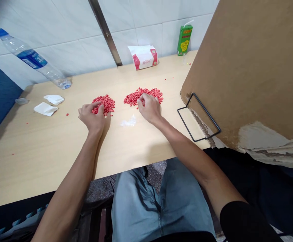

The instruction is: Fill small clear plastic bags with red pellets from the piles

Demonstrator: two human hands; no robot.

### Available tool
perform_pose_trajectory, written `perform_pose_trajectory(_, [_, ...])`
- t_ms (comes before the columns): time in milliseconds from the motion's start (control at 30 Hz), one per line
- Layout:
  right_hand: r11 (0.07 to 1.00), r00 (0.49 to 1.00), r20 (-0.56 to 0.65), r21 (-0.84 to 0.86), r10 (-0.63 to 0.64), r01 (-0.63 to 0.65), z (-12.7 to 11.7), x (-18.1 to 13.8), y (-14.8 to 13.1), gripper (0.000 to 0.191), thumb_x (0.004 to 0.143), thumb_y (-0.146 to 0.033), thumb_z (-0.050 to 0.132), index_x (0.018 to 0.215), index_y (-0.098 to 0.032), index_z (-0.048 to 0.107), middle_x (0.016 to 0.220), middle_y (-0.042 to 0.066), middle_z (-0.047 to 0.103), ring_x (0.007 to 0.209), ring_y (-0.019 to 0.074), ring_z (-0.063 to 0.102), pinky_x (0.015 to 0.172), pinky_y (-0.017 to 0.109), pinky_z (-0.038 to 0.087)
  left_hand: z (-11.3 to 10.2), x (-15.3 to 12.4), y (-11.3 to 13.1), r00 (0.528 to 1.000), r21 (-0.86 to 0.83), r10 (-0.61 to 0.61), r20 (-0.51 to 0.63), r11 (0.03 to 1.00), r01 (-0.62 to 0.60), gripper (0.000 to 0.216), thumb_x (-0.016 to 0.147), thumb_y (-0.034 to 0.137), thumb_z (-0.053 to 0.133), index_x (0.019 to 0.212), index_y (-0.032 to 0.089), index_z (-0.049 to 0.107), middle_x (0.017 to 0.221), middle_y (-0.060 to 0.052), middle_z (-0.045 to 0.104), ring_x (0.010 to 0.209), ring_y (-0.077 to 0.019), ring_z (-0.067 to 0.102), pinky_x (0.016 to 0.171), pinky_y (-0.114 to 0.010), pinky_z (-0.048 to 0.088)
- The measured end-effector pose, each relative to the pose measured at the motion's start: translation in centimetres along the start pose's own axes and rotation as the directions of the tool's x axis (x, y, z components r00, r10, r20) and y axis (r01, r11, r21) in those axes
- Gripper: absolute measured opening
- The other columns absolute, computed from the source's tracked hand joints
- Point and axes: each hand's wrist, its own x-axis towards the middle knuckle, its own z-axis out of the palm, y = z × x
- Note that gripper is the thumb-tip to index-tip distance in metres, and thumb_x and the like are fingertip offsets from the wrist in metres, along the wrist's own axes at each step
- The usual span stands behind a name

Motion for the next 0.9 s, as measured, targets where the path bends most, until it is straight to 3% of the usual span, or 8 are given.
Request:
perform_pose_trajectory(100, [0.968,0.991,0.088,-0.221,-0.103,0.120,0.0,-0.3,-0.1,0.010,0.086,-0.025,0.051,0.088,-0.018,0.059,0.098,0.009,0.064,0.101,0.0263,0.053,0.091,0.043,0.035,-0.1,-0.1,0.2,0.998,0.078,-0.024,-0.057,0.997,0.029,0.026,0.074,0.025,0.068,0.100,0.025,0.069,0.106,-0.011,0.061,0.110,-0.0345,0.047,0.093,-0.052,0.032])
perform_pose_trajectory(200, [0.933,0.972,0.206,-0.313,-0.115,0.177,0.1,-0.6,-0.3,0.017,0.087,-0.029,0.054,0.098,-0.018,0.059,0.107,0.012,0.062,0.105,0.0290,0.050,0.091,0.045,0.033,-0.2,-0.9,1.0,0.992,0.019,0.100,0.077,0.995,-0.102,0.014,0.079,0.025,0.062,0.090,0.023,0.070,0.095,-0.009,0.064,0.102,-0.0296,0.052,0.091,-0.045,0.036])
perform_pose_trajectory(300, [0.902,0.958,0.261,-0.376,-0.117,0.212,0.3,-0.7,-0.2,0.020,0.090,-0.032,0.052,0.102,-0.017,0.059,0.110,0.013,0.060,0.107,0.0301,0.049,0.090,0.045,0.031,-0.1,-1.8,1.9,0.911,-0.139,0.271,0.312,0.961,-0.238,0.013,0.081,0.024,0.057,0.083,0.021,0.070,0.079,-0.005,0.064,0.080,-0.0211,0.056,0.082,-0.036,0.041])
perform_pose_trajectory(400, [0.876,0.951,0.277,-0.412,-0.140,0.249,0.5,-0.7,0.0,0.016,0.093,-0.030,0.050,0.098,-0.018,0.059,0.109,0.013,0.060,0.107,0.0296,0.048,0.088,0.045,0.031,0.0,-2.2,2.3,0.837,-0.205,0.364,0.409,0.930,-0.305,0.015,0.081,0.024,0.056,0.082,0.020,0.070,0.073,-0.003,0.062,0.073,-0.0189,0.055,0.077,-0.034,0.042])
perform_pose_trajectory(533, [0.885,0.952,0.266,-0.393,-0.152,0.250,0.7,-0.5,0.2,0.013,0.094,-0.027,0.050,0.093,-0.019,0.059,0.105,0.010,0.063,0.104,0.0272,0.051,0.087,0.042,0.031,-0.4,-2.1,2.5,0.777,-0.210,0.381,0.500,0.924,-0.318,0.014,0.080,0.028,0.059,0.081,0.021,0.071,0.077,-0.004,0.064,0.083,-0.0214,0.055,0.083,-0.037,0.040])
perform_pose_trajectory(767, [0.926,0.976,0.152,-0.323,-0.154,0.197,0.8,-0.2,0.2,0.018,0.097,-0.028,0.044,0.097,-0.017,0.058,0.101,0.010,0.067,0.100,0.0259,0.054,0.087,0.039,0.031,-0.9,-2.7,3.8,0.603,-0.208,0.391,0.695,0.913,-0.351,0.028,0.070,0.041,0.072,0.093,0.024,0.071,0.098,-0.005,0.059,0.095,-0.0241,0.049,0.093,-0.043,0.035])
perform_pose_trajectory(900, [0.934,0.975,0.149,-0.294,-0.165,0.203,0.8,-0.1,0.3,0.017,0.097,-0.027,0.043,0.099,-0.017,0.057,0.096,0.010,0.067,0.094,0.0250,0.056,0.084,0.038,0.035,-0.6,-2.9,4.0,0.568,-0.214,0.396,0.722,0.907,-0.362,0.029,0.067,0.042,0.075,0.089,0.024,0.071,0.100,-0.004,0.057,0.097,-0.0251,0.047,0.093,-0.044,0.034])
